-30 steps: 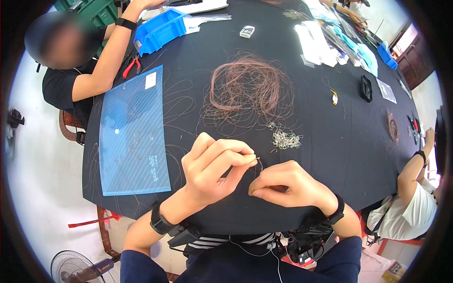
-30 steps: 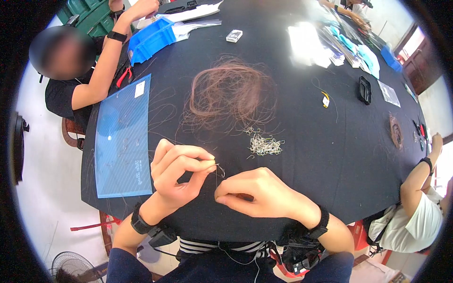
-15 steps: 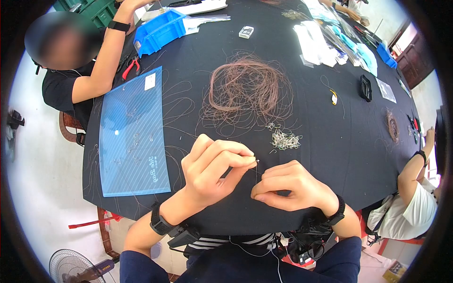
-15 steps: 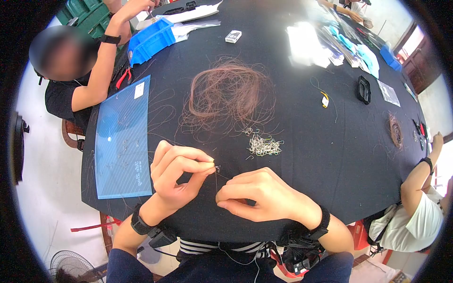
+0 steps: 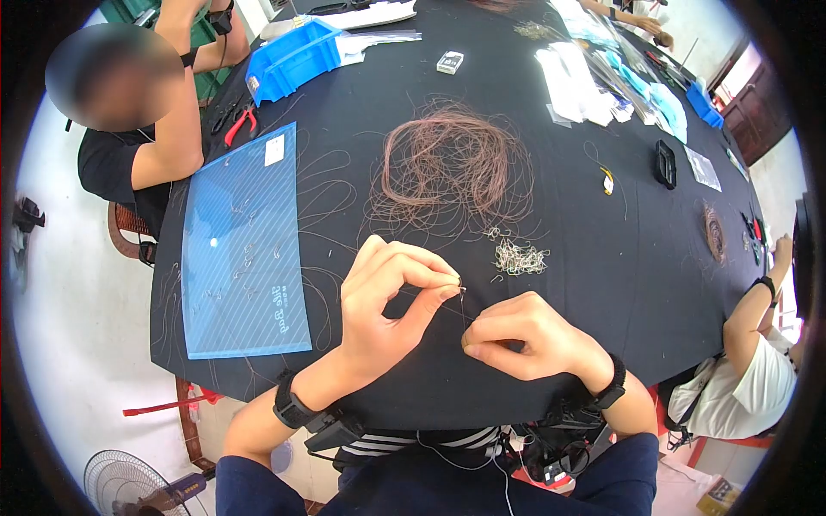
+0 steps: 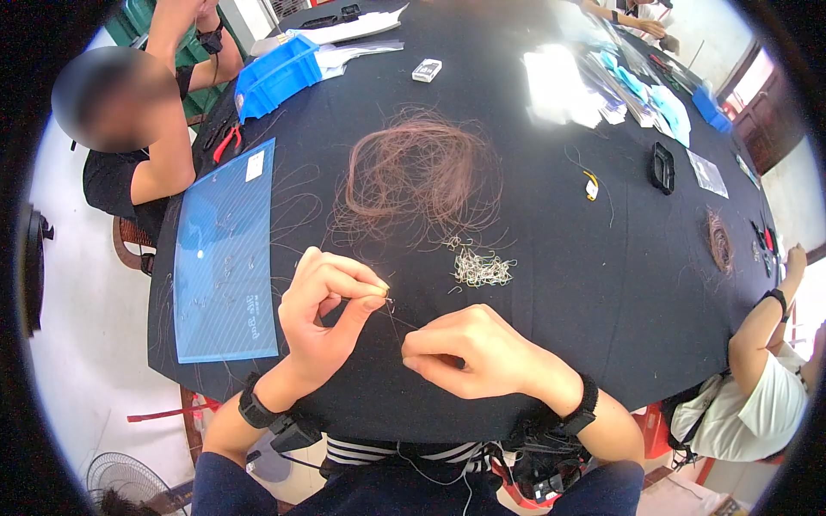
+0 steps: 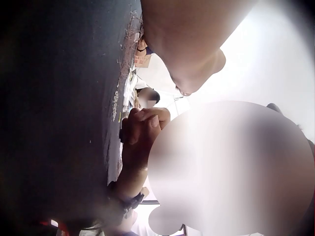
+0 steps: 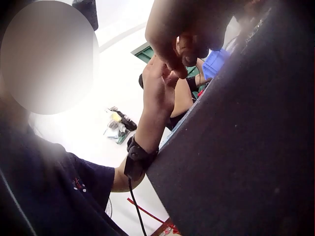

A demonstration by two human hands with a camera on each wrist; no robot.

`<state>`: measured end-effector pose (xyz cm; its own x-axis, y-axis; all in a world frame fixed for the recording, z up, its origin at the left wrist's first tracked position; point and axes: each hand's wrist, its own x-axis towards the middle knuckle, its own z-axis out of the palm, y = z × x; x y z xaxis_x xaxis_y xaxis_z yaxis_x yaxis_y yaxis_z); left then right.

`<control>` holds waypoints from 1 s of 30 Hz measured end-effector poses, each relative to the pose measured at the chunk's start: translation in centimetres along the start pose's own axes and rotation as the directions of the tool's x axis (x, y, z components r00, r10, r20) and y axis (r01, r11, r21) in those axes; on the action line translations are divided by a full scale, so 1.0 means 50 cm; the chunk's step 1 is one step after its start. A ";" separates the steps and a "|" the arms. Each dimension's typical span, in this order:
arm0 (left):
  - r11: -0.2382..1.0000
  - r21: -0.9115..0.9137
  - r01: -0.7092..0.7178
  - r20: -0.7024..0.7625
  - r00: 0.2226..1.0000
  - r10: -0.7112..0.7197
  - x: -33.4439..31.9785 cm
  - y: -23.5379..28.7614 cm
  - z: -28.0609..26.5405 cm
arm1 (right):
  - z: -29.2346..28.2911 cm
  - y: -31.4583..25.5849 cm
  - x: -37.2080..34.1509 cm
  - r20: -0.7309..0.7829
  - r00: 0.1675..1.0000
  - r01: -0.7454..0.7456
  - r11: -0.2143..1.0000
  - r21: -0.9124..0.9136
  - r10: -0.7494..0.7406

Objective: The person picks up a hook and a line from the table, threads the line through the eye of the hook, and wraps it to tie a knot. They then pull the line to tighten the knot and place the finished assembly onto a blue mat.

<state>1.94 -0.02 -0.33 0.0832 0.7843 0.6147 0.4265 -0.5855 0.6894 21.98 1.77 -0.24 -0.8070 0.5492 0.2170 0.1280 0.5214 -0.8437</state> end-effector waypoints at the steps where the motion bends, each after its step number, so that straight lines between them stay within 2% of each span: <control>1: 0.999 -0.023 0.036 0.005 0.999 -0.036 -0.002 0.000 0.001 | -0.001 0.000 0.000 0.013 1.000 0.006 1.000 0.002 -0.006; 4: 0.984 -0.095 0.151 0.029 0.988 -0.149 -0.005 0.003 0.002 | -0.006 -0.004 0.001 0.027 1.000 -0.006 1.000 -0.009 0.007; 8: 0.925 -0.253 0.284 0.105 0.958 -0.266 -0.008 0.008 -0.002 | 0.001 0.007 0.002 -0.101 0.988 -0.118 0.993 -0.008 0.116; 10: 0.934 -0.261 0.242 0.137 0.967 -0.213 -0.008 0.010 -0.005 | -0.005 0.003 0.006 -0.174 0.958 -0.231 0.973 0.011 0.230; 12: 0.941 -0.269 0.205 0.168 0.972 -0.164 -0.008 0.011 -0.004 | -0.011 0.003 0.007 -0.273 0.921 -0.281 0.959 0.026 0.277; 16: 0.953 -0.263 0.153 0.221 0.971 -0.094 -0.008 0.010 -0.001 | -0.018 0.021 0.003 -0.494 0.840 -0.200 0.974 0.104 0.225; 18: 0.965 -0.237 0.113 0.237 0.970 -0.055 -0.007 0.007 0.001 | -0.026 0.011 -0.002 -0.538 0.801 -0.196 0.965 0.175 0.261; 19: 0.973 -0.217 0.084 0.241 0.970 -0.030 -0.005 0.004 0.002 | -0.029 0.009 -0.003 -0.562 0.794 -0.160 0.972 0.173 0.231; 23: 0.993 -0.101 0.057 0.234 0.972 -0.032 -0.002 0.005 0.004 | -0.033 -0.010 -0.009 -0.569 0.808 -0.027 0.973 0.227 0.156; 26: 0.988 -0.042 0.149 0.185 0.973 -0.139 -0.003 -0.003 0.005 | -0.041 -0.017 -0.014 -0.446 0.895 0.101 0.979 0.178 -0.012; 27: 0.983 -0.036 0.178 0.167 0.971 -0.170 -0.002 -0.001 0.005 | -0.042 -0.021 -0.015 -0.391 0.920 0.108 0.976 0.191 -0.025; 30: 0.978 -0.036 0.204 0.137 0.971 -0.197 -0.002 -0.006 0.004 | -0.040 -0.019 -0.012 -0.296 0.949 0.157 0.975 0.155 -0.106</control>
<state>1.99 0.12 -0.64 0.1204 0.9050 0.4081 0.4021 -0.4203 0.8134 23.51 2.25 1.42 -0.6091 0.6595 0.4405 -0.0912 0.4935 -0.8650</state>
